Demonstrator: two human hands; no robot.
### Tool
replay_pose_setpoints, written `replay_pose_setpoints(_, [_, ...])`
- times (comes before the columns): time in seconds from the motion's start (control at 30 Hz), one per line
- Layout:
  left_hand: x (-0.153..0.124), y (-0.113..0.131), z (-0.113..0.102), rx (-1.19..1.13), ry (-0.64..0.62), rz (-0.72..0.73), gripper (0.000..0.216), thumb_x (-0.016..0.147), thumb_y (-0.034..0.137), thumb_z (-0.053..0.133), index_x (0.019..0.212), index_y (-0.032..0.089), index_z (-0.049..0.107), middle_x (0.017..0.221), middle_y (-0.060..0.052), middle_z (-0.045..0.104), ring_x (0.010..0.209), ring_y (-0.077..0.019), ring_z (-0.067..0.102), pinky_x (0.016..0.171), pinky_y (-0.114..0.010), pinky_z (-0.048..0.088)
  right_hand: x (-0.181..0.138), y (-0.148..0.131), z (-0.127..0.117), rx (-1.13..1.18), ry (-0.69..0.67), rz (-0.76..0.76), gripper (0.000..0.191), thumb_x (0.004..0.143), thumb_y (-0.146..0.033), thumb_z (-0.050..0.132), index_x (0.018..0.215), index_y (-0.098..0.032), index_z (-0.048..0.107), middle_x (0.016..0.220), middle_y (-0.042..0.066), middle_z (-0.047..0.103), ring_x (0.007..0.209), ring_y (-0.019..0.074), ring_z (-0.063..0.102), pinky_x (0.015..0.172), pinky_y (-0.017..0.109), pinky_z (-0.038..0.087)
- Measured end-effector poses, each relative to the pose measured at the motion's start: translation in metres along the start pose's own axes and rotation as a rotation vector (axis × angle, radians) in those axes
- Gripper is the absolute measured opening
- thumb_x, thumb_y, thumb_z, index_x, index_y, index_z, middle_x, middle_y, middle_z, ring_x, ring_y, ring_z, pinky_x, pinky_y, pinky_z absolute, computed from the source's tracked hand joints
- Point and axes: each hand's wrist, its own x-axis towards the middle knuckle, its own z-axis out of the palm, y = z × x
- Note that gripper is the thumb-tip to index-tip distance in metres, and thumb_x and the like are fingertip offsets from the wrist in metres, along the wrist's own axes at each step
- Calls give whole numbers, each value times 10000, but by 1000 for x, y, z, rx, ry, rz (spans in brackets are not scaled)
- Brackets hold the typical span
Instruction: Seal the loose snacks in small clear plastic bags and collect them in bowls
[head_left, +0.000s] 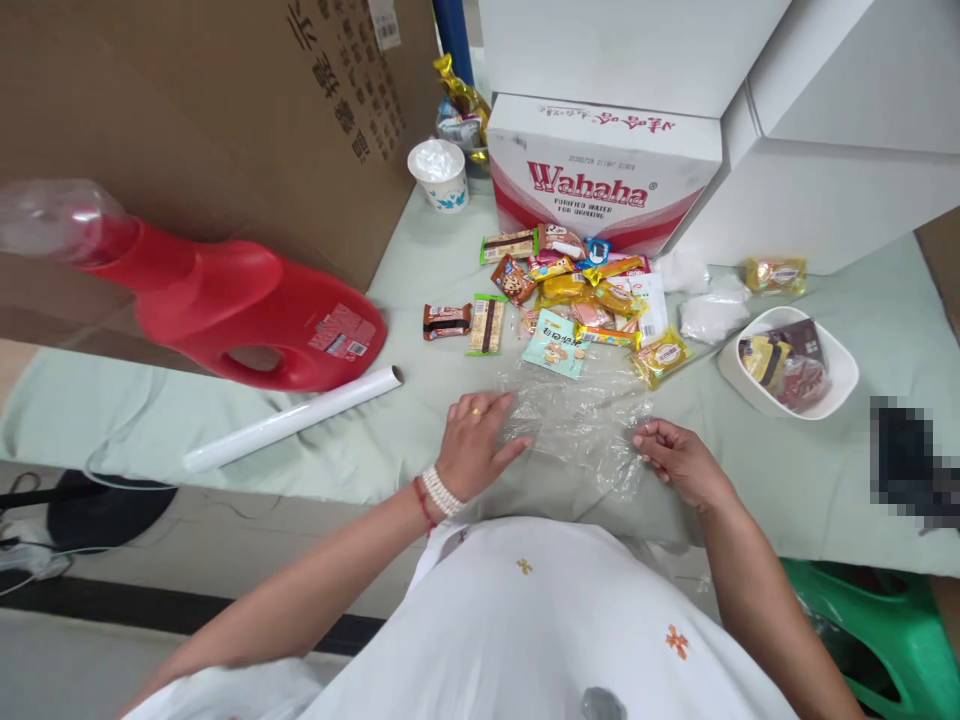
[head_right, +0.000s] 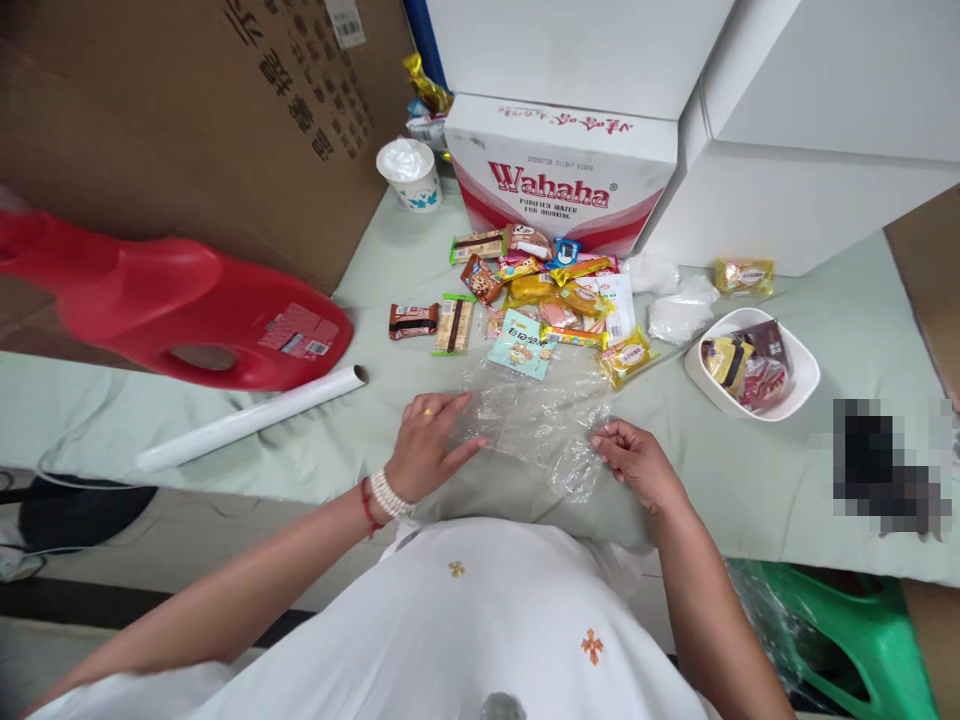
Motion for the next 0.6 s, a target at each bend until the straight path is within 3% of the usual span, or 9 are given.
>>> replay_pose_setpoints(0.1, [21,7,18,14,-44,-87,408,926,499,636,1177,193,733,1044,-130,655,1017,-302,539,897,-476,449,-1,2,-2,-16,-11,-3,578,539,-581,934,840,-178,650,592,-48,530,511,76,409,404,180,269])
replay_pose_setpoints(0.17, [24,1,16,-84,-52,-4,264,976,396,583,1009,218,774,894,-89,666,948,-261,548,874,-442,455,-2,4,-5,-7,5,-6,574,545,-579,934,839,-180,645,596,-49,528,510,74,406,403,178,262])
replay_pose_setpoints(0.23, [15,-10,5,-181,-31,143,251,1006,334,545,972,236,774,839,-63,677,908,-226,554,874,-414,464,-4,5,-7,12,22,-6,567,551,-574,934,840,-181,645,604,-50,524,511,73,405,403,176,259])
replay_pose_setpoints(0.33, [-11,-29,-21,-195,-55,333,204,1006,290,555,1002,264,757,859,-40,705,871,-191,573,890,-392,470,-5,6,-10,45,24,-6,564,555,-570,936,844,-181,647,607,-52,513,501,66,386,399,175,248])
replay_pose_setpoints(0.43, [-40,-44,-40,-110,-222,465,208,991,247,547,1057,295,739,924,-41,734,951,-201,632,918,-388,475,-4,3,-10,48,18,3,569,558,-574,934,848,-177,647,607,-51,513,485,55,361,395,175,231])
replay_pose_setpoints(0.53, [-57,-49,-53,-96,-403,441,393,971,249,532,1353,300,615,1117,-57,752,959,-186,692,849,-315,528,-2,0,-10,-1,13,2,577,556,-585,930,846,-171,652,604,-49,517,481,53,361,398,179,240])
replay_pose_setpoints(0.6, [-58,-44,-62,-125,-385,313,489,978,255,491,1466,266,514,1094,-43,766,854,-154,716,764,-261,545,0,-1,-8,-41,8,-13,579,555,-589,928,849,-171,655,614,-45,528,491,60,379,406,184,261])
